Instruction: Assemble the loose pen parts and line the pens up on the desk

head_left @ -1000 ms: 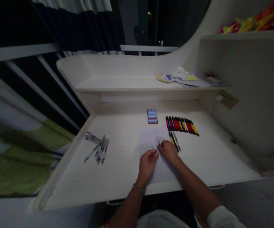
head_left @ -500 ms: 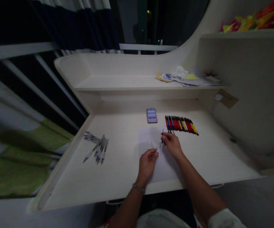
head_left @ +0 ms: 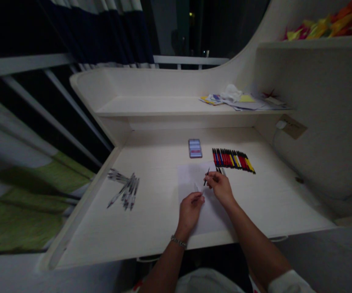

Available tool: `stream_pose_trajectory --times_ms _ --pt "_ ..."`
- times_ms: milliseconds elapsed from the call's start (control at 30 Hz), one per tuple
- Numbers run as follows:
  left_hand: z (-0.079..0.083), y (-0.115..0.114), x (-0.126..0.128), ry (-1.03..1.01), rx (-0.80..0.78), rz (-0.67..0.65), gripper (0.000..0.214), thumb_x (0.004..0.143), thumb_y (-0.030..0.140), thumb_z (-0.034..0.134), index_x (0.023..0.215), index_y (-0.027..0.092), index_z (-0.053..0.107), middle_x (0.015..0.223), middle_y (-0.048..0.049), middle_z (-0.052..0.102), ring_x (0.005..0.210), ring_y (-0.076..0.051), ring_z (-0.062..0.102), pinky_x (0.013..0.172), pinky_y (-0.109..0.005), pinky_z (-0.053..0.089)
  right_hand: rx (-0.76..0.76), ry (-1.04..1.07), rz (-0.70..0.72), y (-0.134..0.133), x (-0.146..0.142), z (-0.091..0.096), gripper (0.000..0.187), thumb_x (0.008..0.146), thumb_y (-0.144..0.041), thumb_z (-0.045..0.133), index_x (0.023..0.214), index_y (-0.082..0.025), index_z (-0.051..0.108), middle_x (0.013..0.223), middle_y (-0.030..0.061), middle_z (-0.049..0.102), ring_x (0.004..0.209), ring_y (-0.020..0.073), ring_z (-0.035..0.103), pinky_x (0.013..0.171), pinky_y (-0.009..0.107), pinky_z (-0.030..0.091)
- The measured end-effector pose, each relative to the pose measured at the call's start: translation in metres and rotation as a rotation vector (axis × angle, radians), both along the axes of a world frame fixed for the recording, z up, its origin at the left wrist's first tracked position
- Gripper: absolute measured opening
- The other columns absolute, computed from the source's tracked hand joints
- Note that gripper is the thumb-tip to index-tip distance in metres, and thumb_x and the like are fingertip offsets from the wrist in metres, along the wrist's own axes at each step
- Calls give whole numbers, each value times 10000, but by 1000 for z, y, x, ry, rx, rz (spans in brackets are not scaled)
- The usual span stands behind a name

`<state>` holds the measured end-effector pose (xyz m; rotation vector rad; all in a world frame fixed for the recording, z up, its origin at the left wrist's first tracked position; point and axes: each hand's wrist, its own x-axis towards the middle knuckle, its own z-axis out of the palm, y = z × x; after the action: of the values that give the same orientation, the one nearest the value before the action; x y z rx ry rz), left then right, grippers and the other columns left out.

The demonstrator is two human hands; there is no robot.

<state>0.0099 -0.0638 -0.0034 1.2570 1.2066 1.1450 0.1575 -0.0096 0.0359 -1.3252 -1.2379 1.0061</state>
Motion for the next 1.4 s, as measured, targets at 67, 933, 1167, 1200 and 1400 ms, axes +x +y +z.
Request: stream_pose_trajectory --times_ms 67,933,1167,1200,1400 --pt "3 1 0 -29 -10 -1 289 802 370 699 1001 162 714 940 -108 759 841 -226 715 800 -349 559 -31 -35 41 -4 -3 -3 303 733 -472 665 801 -176 665 653 23 661 591 159 587 578 271 455" --pt "-1 2 -18 -214 -121 88 504 737 350 744 1179 149 609 774 -72 727 736 -194 697 687 -289 506 -133 -776 179 11 -18 -31 216 825 -260 579 962 -226 743 996 55 746 959 197 668 840 261 443" --pt "-6 4 -19 -205 -128 100 498 747 346 732 1183 143 600 776 -72 723 720 -192 693 659 -281 501 -175 -870 202 11 -22 -22 241 825 -319 584 989 -230 737 1014 66 736 956 207 665 807 269 444" --pt "-6 5 -19 -209 -130 103 495 747 346 731 1179 144 600 773 -70 722 717 -191 692 659 -281 502 -180 -899 204 11 -23 -20 244 825 -327 586 993 -230 734 1020 72 731 957 214 664 801 277 444" --pt "-2 5 -19 -204 -133 103 483 738 347 733 1163 152 610 779 -66 727 708 -190 688 650 -278 499 -195 -1114 241 4 -33 -17 207 840 -256 568 974 -176 705 1037 149 696 959 255 656 778 317 443"
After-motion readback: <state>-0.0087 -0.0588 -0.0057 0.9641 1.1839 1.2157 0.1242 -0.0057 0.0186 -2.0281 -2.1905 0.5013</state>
